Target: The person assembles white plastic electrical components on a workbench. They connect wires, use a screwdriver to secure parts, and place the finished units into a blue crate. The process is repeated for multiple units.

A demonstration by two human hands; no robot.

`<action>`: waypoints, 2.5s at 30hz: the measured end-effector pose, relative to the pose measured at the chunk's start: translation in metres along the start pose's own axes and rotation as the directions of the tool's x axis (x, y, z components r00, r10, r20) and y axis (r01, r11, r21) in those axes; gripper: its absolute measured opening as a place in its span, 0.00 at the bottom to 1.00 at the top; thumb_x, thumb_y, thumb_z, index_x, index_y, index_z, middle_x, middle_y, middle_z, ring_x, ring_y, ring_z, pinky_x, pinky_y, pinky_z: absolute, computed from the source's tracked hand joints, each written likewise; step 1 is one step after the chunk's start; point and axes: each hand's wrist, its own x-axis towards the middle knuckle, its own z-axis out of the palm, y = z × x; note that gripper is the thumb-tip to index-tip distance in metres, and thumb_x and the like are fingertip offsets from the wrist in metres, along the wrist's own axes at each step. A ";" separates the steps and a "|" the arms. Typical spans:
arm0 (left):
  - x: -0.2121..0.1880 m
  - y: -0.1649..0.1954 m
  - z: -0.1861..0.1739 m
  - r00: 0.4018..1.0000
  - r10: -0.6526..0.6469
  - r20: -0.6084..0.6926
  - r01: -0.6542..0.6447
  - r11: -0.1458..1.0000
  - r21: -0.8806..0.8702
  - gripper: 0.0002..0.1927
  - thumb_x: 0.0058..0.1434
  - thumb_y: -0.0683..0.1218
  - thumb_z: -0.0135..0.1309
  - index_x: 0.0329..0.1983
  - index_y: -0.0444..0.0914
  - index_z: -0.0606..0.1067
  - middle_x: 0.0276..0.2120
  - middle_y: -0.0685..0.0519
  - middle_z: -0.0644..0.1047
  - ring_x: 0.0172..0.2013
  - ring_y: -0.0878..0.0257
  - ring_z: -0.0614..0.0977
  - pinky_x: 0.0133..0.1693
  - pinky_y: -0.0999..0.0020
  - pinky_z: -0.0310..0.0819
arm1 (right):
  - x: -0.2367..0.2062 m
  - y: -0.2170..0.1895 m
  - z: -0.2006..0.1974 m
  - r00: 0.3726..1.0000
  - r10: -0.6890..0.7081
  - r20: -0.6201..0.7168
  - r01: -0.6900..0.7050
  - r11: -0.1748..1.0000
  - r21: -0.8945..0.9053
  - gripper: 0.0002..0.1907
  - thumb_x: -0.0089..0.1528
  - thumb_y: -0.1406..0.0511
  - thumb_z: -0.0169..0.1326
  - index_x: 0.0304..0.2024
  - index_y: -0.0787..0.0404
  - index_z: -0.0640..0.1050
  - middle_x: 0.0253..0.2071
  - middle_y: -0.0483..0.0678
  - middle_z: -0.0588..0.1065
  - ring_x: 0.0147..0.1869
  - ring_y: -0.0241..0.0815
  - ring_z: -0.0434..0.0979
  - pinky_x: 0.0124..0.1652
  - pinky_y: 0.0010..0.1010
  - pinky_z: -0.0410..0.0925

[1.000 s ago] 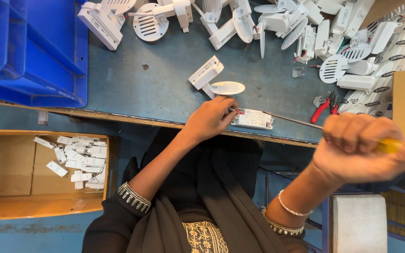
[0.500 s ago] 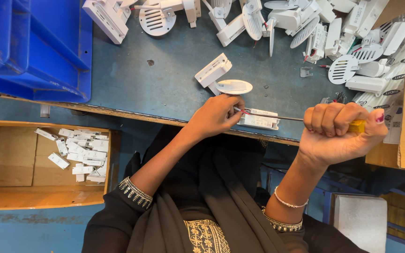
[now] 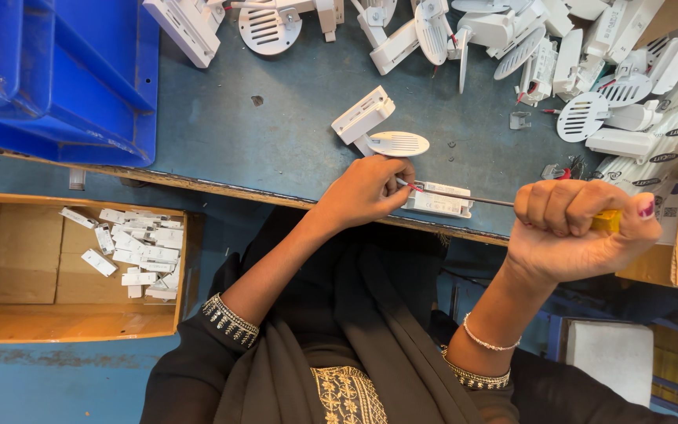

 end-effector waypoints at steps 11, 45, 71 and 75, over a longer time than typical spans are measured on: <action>-0.003 -0.001 0.001 1.000 -0.027 -0.006 0.027 1.000 0.012 0.09 0.57 0.44 0.57 0.38 0.35 0.77 0.23 0.47 0.77 0.24 0.60 0.81 0.31 0.64 0.75 | 0.003 0.000 0.013 0.998 0.043 0.038 -0.040 0.997 -0.064 0.32 0.72 0.48 0.33 0.17 0.55 0.50 0.11 0.38 0.44 0.15 0.31 0.36 0.19 0.24 0.39; 0.015 0.010 0.026 0.992 0.104 0.071 -0.120 0.955 0.272 0.06 0.54 0.43 0.59 0.31 0.35 0.77 0.29 0.44 0.80 0.35 0.46 0.81 0.38 0.53 0.74 | -0.002 -0.014 0.028 0.999 0.004 -0.033 -0.006 0.999 -0.050 0.30 0.71 0.50 0.39 0.19 0.53 0.48 0.12 0.38 0.44 0.16 0.30 0.36 0.19 0.25 0.38; -0.012 0.024 0.017 0.998 0.053 0.017 -0.055 0.975 0.216 0.08 0.59 0.46 0.59 0.35 0.36 0.79 0.31 0.46 0.82 0.35 0.48 0.83 0.38 0.57 0.75 | -0.023 -0.016 0.052 0.997 -0.026 0.066 0.032 0.995 -0.091 0.27 0.69 0.53 0.37 0.19 0.54 0.48 0.13 0.38 0.43 0.18 0.31 0.35 0.21 0.28 0.38; -0.006 0.019 0.020 0.994 0.098 0.052 -0.108 0.958 0.266 0.08 0.59 0.46 0.59 0.35 0.36 0.78 0.31 0.45 0.81 0.35 0.47 0.82 0.38 0.55 0.74 | -0.019 -0.016 0.046 0.998 -0.017 0.063 0.021 0.997 -0.069 0.27 0.69 0.52 0.37 0.19 0.54 0.48 0.13 0.38 0.43 0.18 0.31 0.35 0.21 0.27 0.38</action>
